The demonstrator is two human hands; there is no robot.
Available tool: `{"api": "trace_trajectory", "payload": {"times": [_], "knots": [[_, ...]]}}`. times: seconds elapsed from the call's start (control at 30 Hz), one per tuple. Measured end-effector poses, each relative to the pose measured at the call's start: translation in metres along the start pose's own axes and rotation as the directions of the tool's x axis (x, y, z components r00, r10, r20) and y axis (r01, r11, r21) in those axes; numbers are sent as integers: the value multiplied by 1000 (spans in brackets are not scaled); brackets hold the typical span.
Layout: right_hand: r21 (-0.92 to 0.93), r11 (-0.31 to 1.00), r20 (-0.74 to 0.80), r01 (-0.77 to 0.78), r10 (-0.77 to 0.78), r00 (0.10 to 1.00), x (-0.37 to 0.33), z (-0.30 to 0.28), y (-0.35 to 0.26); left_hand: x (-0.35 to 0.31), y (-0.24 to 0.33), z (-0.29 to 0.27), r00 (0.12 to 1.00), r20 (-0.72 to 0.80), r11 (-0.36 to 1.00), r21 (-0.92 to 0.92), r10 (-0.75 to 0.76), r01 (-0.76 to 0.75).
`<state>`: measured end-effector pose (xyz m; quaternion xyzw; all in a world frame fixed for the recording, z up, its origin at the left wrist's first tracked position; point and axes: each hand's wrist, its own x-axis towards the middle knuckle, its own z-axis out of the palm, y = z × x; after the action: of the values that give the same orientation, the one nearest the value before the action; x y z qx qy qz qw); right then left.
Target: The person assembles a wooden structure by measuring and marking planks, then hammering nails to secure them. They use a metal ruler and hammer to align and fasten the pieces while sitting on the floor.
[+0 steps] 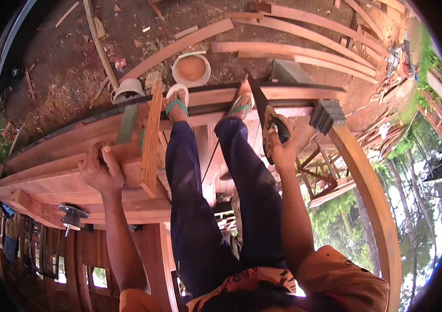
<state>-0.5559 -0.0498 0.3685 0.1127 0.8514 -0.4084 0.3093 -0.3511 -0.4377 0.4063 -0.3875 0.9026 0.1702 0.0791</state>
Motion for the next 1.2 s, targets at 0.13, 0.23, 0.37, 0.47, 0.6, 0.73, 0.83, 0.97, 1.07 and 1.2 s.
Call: {"api": "trace_trajectory", "payload": {"times": [0.13,0.23,0.37,0.47,0.6,0.73,0.83,0.97,1.07,1.2], "knots": [[96,965,26,-246,244,969,35,3,27,3,7,1,998,-54,999,-54,-9,6],[82,977,24,-196,194,981,107,47,69,8,6,2,998,-65,998,-65,5,-9],[128,989,67,-69,60,996,55,20,62,5,5,9,996,-92,1000,-21,8,-10],[-5,994,26,-112,112,993,-4,-7,34,4,7,6,998,-69,1000,-22,-6,4],[17,996,-54,-90,91,994,53,30,62,7,11,6,994,-104,999,-32,27,-30],[-92,995,-69,-25,19,997,74,46,91,5,7,1,998,-56,997,-79,-9,4],[-1,1000,-11,26,-26,1000,8,20,42,1,6,12,993,-114,1000,-25,0,-3],[85,964,-66,-251,256,964,-9,23,43,4,9,3,998,-59,997,-77,-36,32],[-70,995,-105,64,-71,992,79,69,98,6,13,-2,999,-35,1000,-23,4,-4],[-119,990,-21,77,-80,997,57,48,81,3,1,8,999,-38,1000,-19,-9,9]]}}
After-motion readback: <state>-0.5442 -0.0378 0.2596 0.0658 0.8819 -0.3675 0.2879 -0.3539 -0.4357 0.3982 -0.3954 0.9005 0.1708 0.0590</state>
